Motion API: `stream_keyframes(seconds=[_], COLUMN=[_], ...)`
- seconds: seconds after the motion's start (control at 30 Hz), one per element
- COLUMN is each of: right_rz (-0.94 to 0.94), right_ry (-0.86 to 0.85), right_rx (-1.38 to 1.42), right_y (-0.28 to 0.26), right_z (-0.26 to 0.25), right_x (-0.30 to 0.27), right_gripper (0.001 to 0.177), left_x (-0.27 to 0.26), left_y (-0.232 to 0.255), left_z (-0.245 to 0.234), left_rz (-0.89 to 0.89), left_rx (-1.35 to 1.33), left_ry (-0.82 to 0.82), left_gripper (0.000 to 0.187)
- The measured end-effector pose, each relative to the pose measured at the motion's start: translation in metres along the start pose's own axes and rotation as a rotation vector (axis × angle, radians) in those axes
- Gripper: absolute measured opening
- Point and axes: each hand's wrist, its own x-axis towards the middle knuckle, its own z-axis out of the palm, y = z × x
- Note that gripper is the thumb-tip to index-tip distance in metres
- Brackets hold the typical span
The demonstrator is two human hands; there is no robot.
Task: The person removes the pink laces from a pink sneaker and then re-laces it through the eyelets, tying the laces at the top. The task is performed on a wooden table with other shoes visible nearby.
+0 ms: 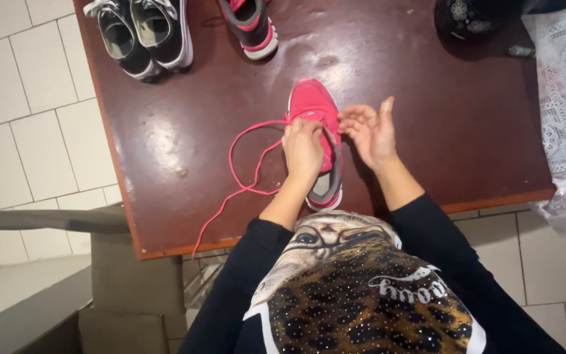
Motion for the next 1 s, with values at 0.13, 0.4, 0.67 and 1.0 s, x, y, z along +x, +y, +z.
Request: stream_keyframes(seconds=[0.13,0.4,0.67,1.0], right_rz=[-0.031,-0.07,-0.067,-0.079], right_ry=[-0.031,-0.039,-0.141,-0.169], right_rx=[-0.376,-0.398,-0.178,0.229], right_y=[0.003,0.011,-0.018,-0.047], right_z=[0.011,0.034,0.033,0.02], right_x=[-0.015,-0.026,-0.044,-0.068], right_gripper=[0.087,0.077,0.086,0.103], left_x=[-0.002,0.001,-0.041,-0.047], left_y=[-0.003,0.002,0.007,-0.031], left_z=[0.008,0.001,-0.035,-0.033], left_rz=[-0.07,-0.165,0.07,-0.248], left_rx=[0.045,-0.022,0.039,-0.111], left_ry=[0.007,0.029,0.155,0.201], left_gripper=[0.008,0.021,0.072,0.035])
